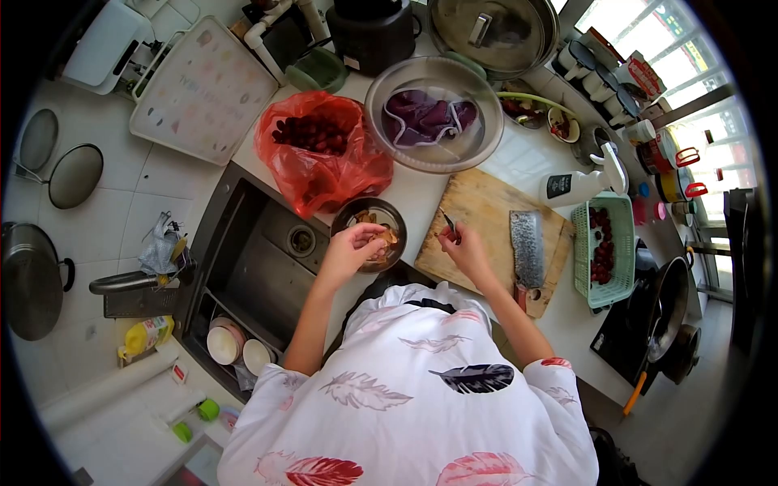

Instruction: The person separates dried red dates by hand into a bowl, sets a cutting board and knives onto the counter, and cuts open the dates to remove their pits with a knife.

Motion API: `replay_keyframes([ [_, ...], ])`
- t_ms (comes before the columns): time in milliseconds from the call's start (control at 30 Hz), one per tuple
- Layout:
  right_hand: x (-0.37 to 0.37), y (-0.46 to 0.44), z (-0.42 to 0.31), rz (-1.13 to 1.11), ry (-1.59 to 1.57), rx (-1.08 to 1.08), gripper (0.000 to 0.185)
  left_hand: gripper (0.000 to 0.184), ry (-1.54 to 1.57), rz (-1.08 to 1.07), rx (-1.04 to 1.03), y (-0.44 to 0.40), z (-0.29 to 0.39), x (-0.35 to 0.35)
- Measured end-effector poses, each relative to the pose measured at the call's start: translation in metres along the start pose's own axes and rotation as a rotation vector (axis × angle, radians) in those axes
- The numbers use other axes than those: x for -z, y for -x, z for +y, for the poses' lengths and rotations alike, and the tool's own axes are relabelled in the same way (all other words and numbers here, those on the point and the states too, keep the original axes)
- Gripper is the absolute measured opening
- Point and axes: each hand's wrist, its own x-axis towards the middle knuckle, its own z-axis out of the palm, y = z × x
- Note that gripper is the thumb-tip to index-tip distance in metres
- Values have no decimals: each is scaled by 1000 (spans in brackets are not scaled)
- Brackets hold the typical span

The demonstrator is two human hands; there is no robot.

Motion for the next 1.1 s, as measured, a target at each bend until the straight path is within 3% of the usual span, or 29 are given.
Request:
replay_keyframes([
  [67,-3,2,-2,96,6,58,15,25,-96,27,-26,-2,2,-5],
  [133,2,12,-49,-93,-263,23,21,23,-119,6,-24,-2,5,-9],
  [233,-9,15,-77,-144,-305,71,24,20,-86,-10,-22,-5,-1,-16],
  [433,-22,4,-74,-163,-64,188,18,18,3,-63,67,2,1,-7],
  [567,-25,-4,-69,-345,-131,305,17,17,77,-240,117,6,2,12],
  [633,-22,-14,-70,-566,-308,146,16,17,97,-299,119,9,2,20],
  [733,-23,-20,-68,-534,-368,81,13,19,102,-216,88,11,2,24],
  [800,-24,-17,-73,-484,-358,57,15,18,23,-22,68,11,3,20],
  [933,-38,-19,-61,-424,-321,38,19,18,55,146,-24,3,-14,20],
  [1100,-49,-15,-65,-364,-268,110,24,13,23,176,-27,1,-21,14],
])
